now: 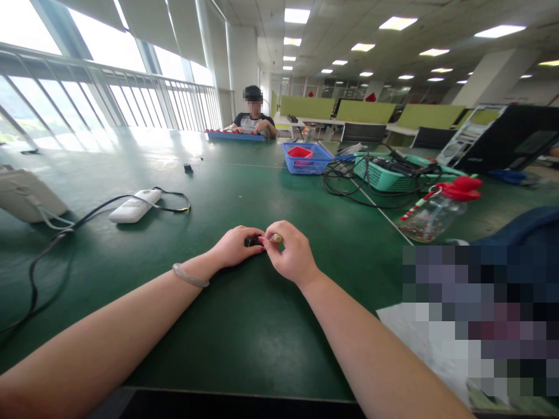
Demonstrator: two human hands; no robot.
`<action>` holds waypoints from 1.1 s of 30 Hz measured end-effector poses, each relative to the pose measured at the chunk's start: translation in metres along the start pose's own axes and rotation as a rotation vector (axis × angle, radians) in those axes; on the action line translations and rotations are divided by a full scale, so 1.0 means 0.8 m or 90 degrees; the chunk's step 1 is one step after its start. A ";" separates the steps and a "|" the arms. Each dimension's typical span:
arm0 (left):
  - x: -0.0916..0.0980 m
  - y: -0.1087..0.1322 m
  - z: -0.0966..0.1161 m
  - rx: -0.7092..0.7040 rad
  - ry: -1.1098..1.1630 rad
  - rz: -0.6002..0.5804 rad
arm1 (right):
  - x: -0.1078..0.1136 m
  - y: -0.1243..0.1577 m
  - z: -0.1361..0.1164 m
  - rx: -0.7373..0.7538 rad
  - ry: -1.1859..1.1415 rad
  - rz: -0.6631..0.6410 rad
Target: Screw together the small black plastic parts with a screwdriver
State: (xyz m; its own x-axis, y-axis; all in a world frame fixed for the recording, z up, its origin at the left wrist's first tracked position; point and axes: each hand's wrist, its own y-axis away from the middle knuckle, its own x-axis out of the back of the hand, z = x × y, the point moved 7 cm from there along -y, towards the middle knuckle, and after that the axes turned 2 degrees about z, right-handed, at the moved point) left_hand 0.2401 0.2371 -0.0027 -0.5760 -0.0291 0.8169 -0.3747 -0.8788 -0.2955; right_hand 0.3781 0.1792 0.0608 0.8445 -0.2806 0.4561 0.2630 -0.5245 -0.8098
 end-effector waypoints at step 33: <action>0.000 0.000 0.000 0.010 0.002 -0.009 | 0.009 0.003 0.004 -0.042 -0.020 0.043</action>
State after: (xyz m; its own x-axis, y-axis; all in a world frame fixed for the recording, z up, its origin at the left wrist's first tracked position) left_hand 0.2404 0.2370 -0.0025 -0.5733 -0.0158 0.8192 -0.3707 -0.8866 -0.2765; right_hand 0.3864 0.1783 0.0609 0.8736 -0.2931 0.3884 0.1740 -0.5572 -0.8119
